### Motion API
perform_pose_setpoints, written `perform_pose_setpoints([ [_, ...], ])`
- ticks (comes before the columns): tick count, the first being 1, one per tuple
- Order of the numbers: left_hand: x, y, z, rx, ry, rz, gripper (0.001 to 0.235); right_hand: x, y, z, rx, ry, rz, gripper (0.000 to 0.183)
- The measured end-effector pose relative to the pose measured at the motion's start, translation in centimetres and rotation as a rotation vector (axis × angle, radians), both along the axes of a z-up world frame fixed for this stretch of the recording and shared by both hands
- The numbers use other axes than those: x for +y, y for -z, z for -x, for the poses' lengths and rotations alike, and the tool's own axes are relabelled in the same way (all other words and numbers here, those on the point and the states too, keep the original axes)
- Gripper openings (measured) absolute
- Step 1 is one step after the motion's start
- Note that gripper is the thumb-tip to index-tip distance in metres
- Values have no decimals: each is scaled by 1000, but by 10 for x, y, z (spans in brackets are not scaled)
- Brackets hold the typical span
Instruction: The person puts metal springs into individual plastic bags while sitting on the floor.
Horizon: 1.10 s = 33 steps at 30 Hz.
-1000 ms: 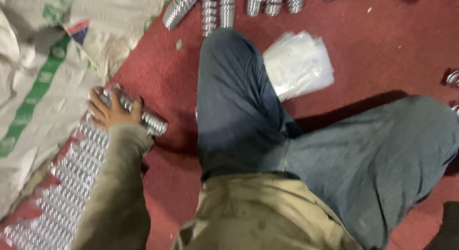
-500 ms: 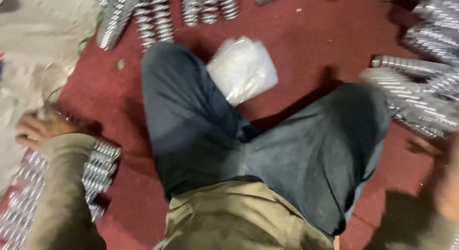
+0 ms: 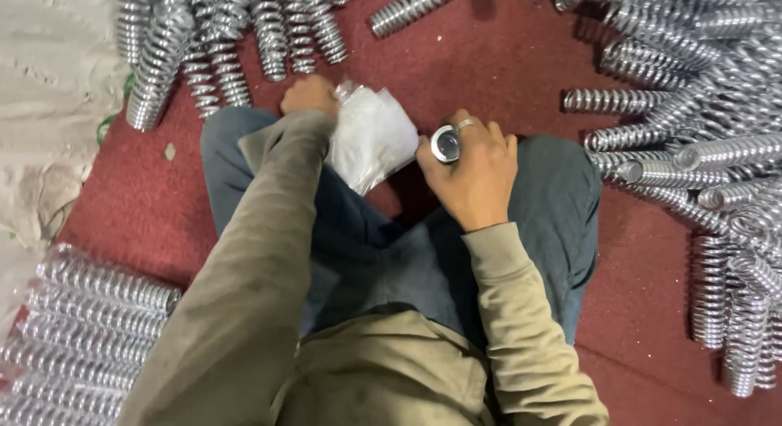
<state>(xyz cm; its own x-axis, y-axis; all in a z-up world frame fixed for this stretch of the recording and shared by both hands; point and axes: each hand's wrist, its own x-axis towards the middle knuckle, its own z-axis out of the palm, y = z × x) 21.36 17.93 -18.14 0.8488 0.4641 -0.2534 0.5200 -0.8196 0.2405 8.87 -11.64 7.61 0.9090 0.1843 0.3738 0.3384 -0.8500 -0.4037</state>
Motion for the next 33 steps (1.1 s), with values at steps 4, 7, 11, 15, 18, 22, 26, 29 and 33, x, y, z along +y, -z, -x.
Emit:
perform_pose_setpoints([
  [4, -22, -93, 49, -66, -137, 10, 21, -6, -9, 4, 87, -41, -88, 37],
  [7, -58, -185, 81, -724, 47, 194, 29, -2, -35, 6, 75, -165, -323, 60],
  [11, -109, -281, 141, -1165, 456, 571, 10, -3, -60, 5, -53, -361, -554, 39],
  [15, -134, -261, 201, -615, 107, 1578, 34, -17, -65, 26, -92, -296, -580, 23],
  [18, -190, -277, 236, -600, -215, 1781, 23, -36, -47, 68, 44, -135, -653, 31],
  [22, -208, -227, 240, -747, 114, 1839, 19, -52, -29, 91, 296, -52, -644, 12],
  [26, -212, -179, 243, -361, -153, 1938, 20, -63, -4, 81, 590, -3, -1104, 10],
  [29, -196, -174, 228, -463, -140, 1892, 23, -62, -3, 73, 744, -40, -1315, 12],
  [33, -186, -194, 199, -719, -13, 1597, 19, -62, -23, 52, 553, -196, -991, 11],
])
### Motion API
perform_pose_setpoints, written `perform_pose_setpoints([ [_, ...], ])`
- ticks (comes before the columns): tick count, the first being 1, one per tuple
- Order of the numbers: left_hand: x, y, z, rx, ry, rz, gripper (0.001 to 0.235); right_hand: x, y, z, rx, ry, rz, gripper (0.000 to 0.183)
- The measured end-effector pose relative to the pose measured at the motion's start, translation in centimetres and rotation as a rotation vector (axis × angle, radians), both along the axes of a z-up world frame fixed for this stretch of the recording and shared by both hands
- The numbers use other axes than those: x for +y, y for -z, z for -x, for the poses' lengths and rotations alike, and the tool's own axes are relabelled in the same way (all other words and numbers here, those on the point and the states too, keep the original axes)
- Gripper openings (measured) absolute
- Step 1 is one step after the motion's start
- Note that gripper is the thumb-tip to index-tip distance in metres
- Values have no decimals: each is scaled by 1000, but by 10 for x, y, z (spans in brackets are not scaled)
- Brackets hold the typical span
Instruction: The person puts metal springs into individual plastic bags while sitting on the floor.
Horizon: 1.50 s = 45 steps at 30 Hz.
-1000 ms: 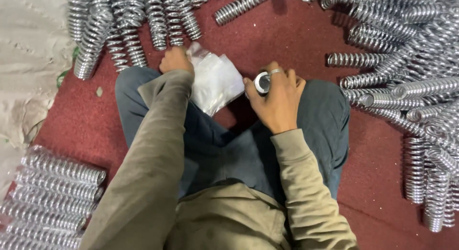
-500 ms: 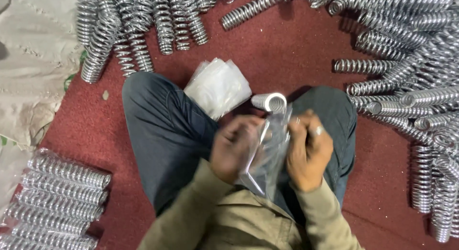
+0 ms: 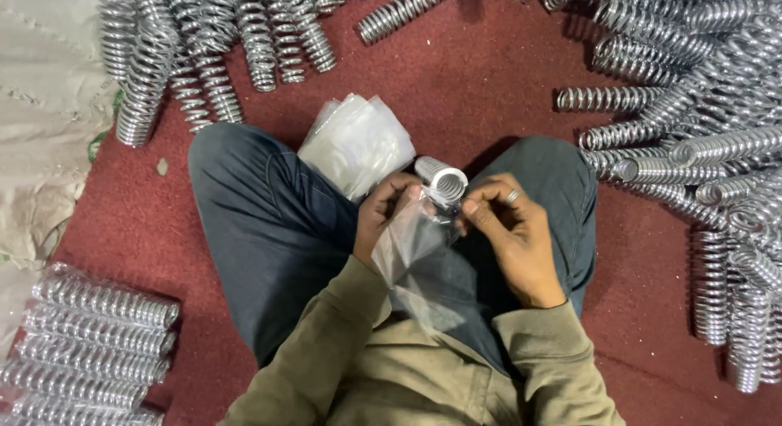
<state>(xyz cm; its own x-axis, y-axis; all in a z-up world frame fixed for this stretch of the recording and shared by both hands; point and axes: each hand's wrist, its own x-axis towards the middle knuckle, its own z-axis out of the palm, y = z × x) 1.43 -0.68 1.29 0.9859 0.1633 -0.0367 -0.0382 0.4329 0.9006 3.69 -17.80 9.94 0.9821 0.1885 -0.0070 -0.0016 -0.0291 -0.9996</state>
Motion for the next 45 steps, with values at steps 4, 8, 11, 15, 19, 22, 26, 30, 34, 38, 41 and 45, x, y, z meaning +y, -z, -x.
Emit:
perform_pose_setpoints([
  [4, 1, -6, -34, -266, -103, -29, 8, -3, -2, -34, -145, 7, 228, 5],
  [8, 10, -50, -61, 91, 131, -268, 30, 2, 52, -72, 146, 80, 54, 6],
  [11, 12, -10, -89, 276, 183, -322, 37, 23, 61, -88, 351, 144, 38, 9],
  [15, 13, 38, -80, 454, 190, -519, 38, 16, 130, -98, 430, 86, 575, 41],
  [19, 3, 113, -105, 588, 232, -770, 29, 6, 182, -96, 475, 140, 617, 43],
  [22, -3, 85, -89, 533, 146, -909, 24, 18, 151, -88, 511, 201, 651, 48],
  [26, -8, 5, -38, -91, -76, -891, 46, 37, 94, -38, 146, 147, 630, 40],
  [30, -4, 61, -52, 261, 375, -923, 57, 47, 84, -36, 124, -39, 627, 35],
  [34, 8, 29, -67, 317, 462, -1087, 71, 46, 74, -32, 205, -76, 643, 49],
  [38, 10, -22, -6, 258, 341, -1069, 76, 50, -1, -9, 126, -335, 871, 87],
  [41, 8, -26, 23, -126, 59, -1041, 72, 37, -36, -11, -324, -278, 859, 43],
  [45, 5, -55, -1, -410, -163, -1169, 70, 17, -32, -20, -850, -270, 920, 10],
])
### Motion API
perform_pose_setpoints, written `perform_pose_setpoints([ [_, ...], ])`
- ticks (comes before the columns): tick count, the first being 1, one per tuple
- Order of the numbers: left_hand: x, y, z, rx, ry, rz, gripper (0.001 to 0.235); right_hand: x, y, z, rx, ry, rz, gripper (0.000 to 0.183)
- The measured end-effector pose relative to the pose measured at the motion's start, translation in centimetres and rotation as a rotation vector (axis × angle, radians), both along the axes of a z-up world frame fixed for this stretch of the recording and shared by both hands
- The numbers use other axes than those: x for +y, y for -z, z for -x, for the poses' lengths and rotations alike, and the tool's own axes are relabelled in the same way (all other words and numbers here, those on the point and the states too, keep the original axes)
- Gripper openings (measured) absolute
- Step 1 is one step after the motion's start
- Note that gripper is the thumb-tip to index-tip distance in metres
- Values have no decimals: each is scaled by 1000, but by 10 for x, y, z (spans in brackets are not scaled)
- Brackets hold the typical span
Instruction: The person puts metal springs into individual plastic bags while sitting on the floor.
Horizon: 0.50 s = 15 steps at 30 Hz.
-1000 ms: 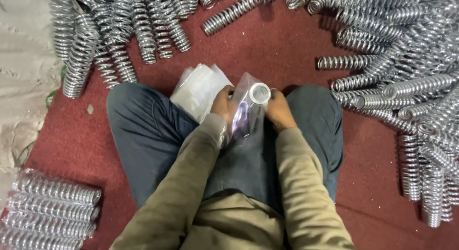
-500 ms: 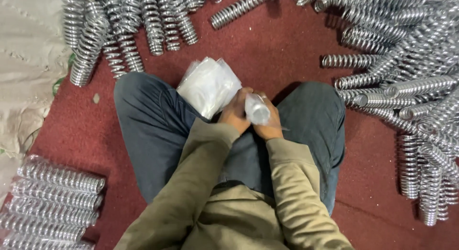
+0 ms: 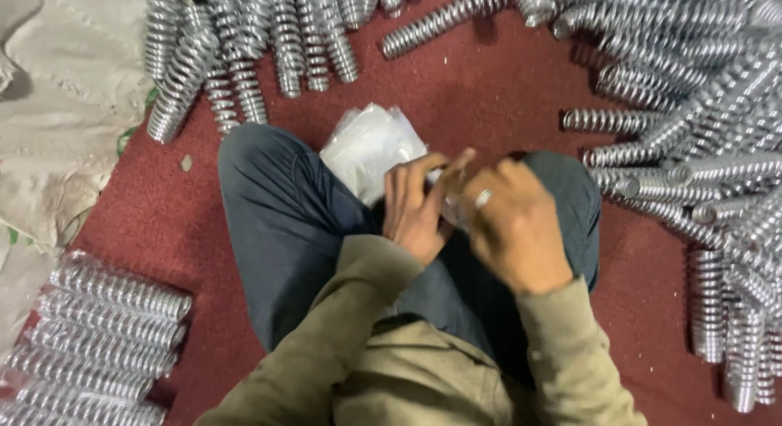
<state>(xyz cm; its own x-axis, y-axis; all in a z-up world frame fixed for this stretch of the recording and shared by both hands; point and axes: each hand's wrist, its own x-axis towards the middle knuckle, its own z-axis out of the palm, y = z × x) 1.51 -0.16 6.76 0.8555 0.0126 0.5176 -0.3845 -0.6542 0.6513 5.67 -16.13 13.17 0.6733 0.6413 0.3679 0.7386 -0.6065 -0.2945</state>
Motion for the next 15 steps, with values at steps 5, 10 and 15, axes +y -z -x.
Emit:
perform_pose_setpoints([
  [5, -45, 43, -21, 254, 133, 481, 14, -1, -32, 19, 123, 19, -189, 8],
  [10, -74, 49, 22, 239, 277, 251, 60, -4, -10, -7, 809, 529, 244, 59],
  [15, -31, 55, 51, 213, 16, 689, 73, 9, 6, 14, 704, 676, 82, 42],
])
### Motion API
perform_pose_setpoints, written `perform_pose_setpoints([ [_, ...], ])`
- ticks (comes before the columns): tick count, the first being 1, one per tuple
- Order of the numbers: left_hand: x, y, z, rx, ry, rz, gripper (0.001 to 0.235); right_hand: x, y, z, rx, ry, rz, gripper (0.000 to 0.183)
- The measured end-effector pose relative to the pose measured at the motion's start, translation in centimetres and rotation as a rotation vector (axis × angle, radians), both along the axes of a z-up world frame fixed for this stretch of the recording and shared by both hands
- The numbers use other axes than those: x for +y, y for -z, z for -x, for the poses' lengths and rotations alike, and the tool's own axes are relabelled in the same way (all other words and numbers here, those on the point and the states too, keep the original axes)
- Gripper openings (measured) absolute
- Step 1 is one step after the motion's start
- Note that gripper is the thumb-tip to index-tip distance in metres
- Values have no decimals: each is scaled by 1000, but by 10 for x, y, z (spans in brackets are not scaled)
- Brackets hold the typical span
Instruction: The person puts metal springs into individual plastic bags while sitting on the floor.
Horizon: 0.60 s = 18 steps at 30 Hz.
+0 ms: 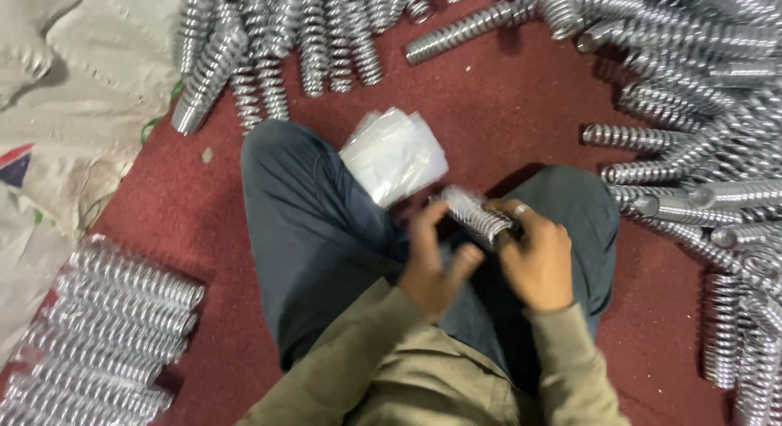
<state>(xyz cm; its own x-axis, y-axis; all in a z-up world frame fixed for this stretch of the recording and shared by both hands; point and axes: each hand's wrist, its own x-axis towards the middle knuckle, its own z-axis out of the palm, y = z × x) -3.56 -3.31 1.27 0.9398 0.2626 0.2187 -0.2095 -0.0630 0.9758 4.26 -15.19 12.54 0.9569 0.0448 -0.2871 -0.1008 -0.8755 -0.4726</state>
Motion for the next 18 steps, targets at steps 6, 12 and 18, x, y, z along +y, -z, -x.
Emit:
perform_pose_setpoints([
  [6, 132, -67, 11, -26, -292, 191, 84, 77, -53, 85, 48, -398, -886, 55],
  [12, 296, -7, 51, 427, -754, -429, 94, 34, -27, 4, -218, -330, -579, 30],
  [18, 333, 99, 145, 878, -845, -1152, 60, -6, 8, -103, -284, -292, -463, 19],
])
